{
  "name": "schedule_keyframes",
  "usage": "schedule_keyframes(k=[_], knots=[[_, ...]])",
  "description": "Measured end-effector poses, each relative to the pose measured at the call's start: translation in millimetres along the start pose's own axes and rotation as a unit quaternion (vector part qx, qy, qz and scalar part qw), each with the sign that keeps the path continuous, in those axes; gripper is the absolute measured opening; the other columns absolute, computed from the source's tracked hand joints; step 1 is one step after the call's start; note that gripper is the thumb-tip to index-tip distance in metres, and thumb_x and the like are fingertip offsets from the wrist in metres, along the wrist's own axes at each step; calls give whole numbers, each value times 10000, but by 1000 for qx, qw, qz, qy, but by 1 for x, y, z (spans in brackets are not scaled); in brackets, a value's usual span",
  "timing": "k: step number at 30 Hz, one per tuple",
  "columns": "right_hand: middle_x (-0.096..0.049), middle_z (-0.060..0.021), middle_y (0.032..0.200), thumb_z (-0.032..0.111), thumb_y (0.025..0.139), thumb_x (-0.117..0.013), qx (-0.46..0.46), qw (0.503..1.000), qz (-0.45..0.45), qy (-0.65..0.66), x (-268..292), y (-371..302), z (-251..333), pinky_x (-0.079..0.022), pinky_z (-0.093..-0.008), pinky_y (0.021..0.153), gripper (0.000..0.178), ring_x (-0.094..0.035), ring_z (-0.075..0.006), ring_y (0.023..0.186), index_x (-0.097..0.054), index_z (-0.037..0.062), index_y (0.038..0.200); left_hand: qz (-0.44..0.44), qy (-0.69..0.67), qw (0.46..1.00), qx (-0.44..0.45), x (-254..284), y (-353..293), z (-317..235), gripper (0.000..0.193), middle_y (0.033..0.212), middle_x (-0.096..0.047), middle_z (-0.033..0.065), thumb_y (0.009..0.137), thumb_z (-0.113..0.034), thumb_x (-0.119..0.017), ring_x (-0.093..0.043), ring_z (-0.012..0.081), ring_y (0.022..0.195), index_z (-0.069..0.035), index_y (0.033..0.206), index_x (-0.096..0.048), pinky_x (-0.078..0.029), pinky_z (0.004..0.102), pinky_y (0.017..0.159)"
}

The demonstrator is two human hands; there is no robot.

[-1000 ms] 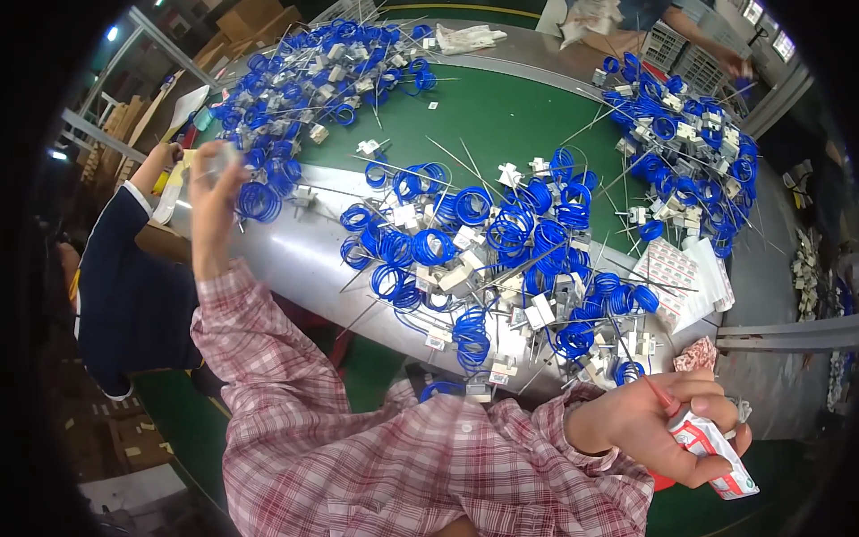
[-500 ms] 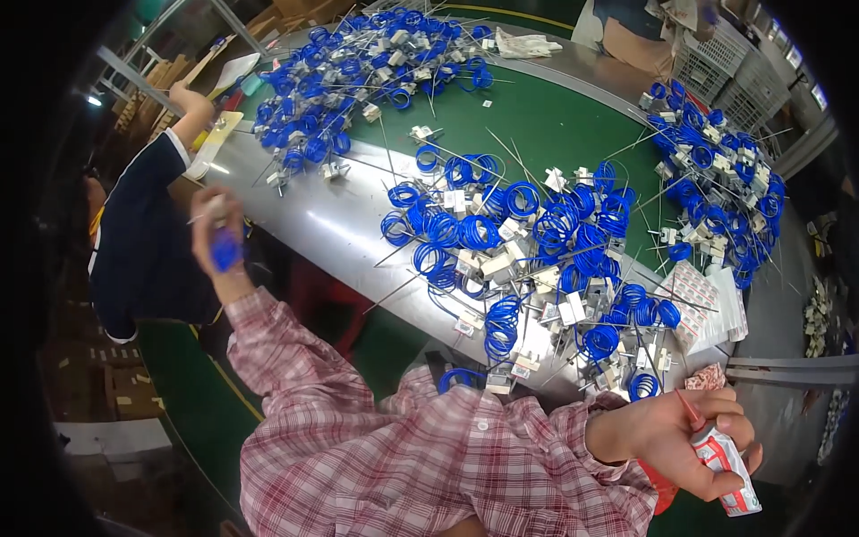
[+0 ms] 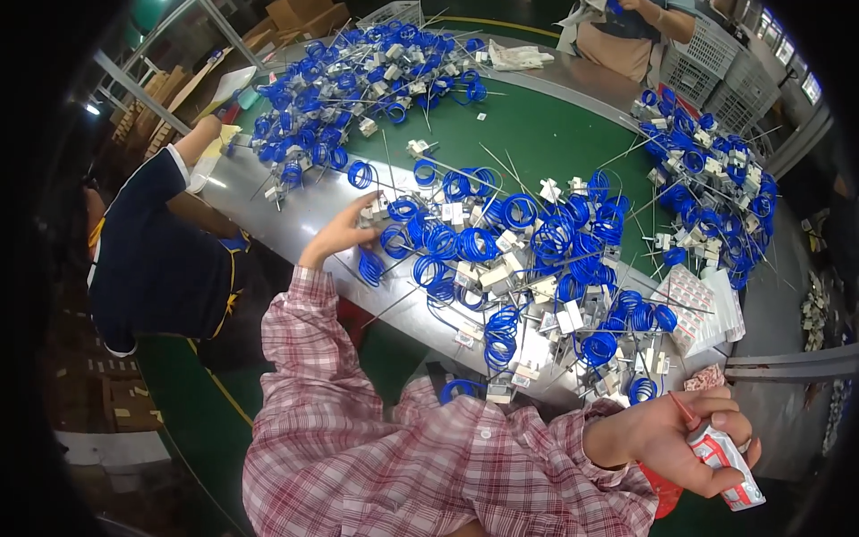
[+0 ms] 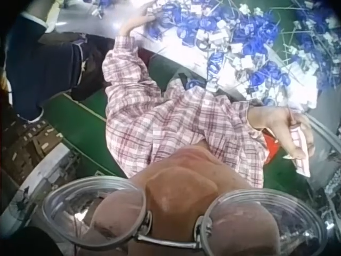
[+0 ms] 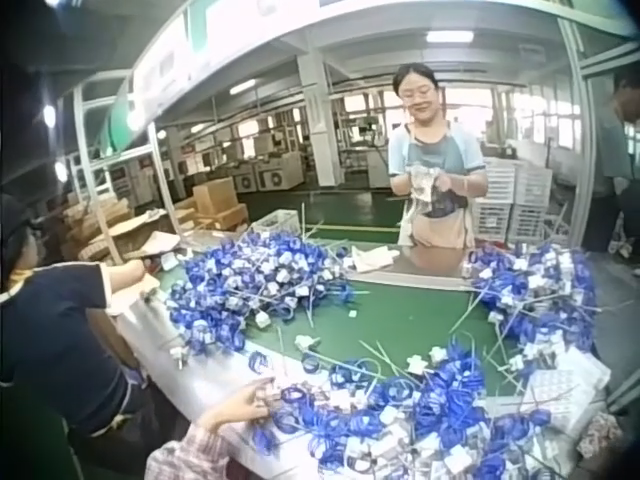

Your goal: Applying sealant to small white electrical components with blue wires at an assembly line.

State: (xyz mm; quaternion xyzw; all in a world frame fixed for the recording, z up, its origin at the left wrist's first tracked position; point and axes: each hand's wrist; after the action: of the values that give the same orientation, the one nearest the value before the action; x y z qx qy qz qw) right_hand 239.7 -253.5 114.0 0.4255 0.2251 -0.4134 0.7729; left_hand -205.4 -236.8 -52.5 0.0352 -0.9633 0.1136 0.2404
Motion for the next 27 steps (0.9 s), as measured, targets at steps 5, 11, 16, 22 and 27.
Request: schedule_keyframes(k=[5, 11, 16, 22, 27], knots=[[-386, -60, 587, 366, 848, -348, -30, 999, 16, -31, 3, -1, -3, -247, -272, 465, 330, -275, -139, 389, -398, 50, 927, -191, -389, 890, -142, 19, -51, -11, 434, 973, -489, 115, 707, -11, -531, -520, 174, 845, 3, 1132, -444, -440, 259, 734], [-398, -50, 602, 394, 842, -362, -77, 994, 69, 44, -4, -17, -9, -202, -246, 430, 351, -262, -125, 392, -389, 57, 934, -99, -865, 391, -297, -32, -113, -90, 235, 922, -414, 68, 664, -43, -506, -377, 201, 950, -53, 895, -468, -304, 342, 794], [-416, -37, 577, 361, 839, -383, -131, 980, 126, 75, -31, -64, 5, -202, -242, 376, 329, -262, -105, 376, -410, 45, 926, 25, -945, 304, -116, -111, -126, -154, 137, 840, -430, 25, 695, -39, -478, -394, 153, 847, -116, 807, -502, -314, 260, 698], [-433, -36, 574, 409, 888, -303, -104, 941, 251, 203, -29, -87, 17, -227, -232, 331, 426, -263, -100, 308, -391, 23, 1045, 189, -962, 159, 117, -167, -136, -206, 139, 907, -437, 55, 834, -129, -461, -422, 158, 865, -27, 928, -475, -425, 292, 711], [-365, -7, 555, 385, 881, -343, -127, 964, 140, 188, -29, -89, 20, -210, -220, 337, 371, -197, -86, 312, -397, 39, 1003, 236, -916, 251, 206, -199, -145, -182, 411, 1044, -458, 149, 875, -314, -413, -433, 265, 1041, -1, 1141, -418, -382, 384, 923]])
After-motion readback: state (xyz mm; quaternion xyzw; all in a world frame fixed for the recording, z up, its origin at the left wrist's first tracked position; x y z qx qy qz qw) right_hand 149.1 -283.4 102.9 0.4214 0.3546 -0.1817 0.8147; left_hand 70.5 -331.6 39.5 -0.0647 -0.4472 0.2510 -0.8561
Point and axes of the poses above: each hand's wrist, its own y-axis towards the middle knuckle, its own x-axis out of the back of the hand, z = x × y
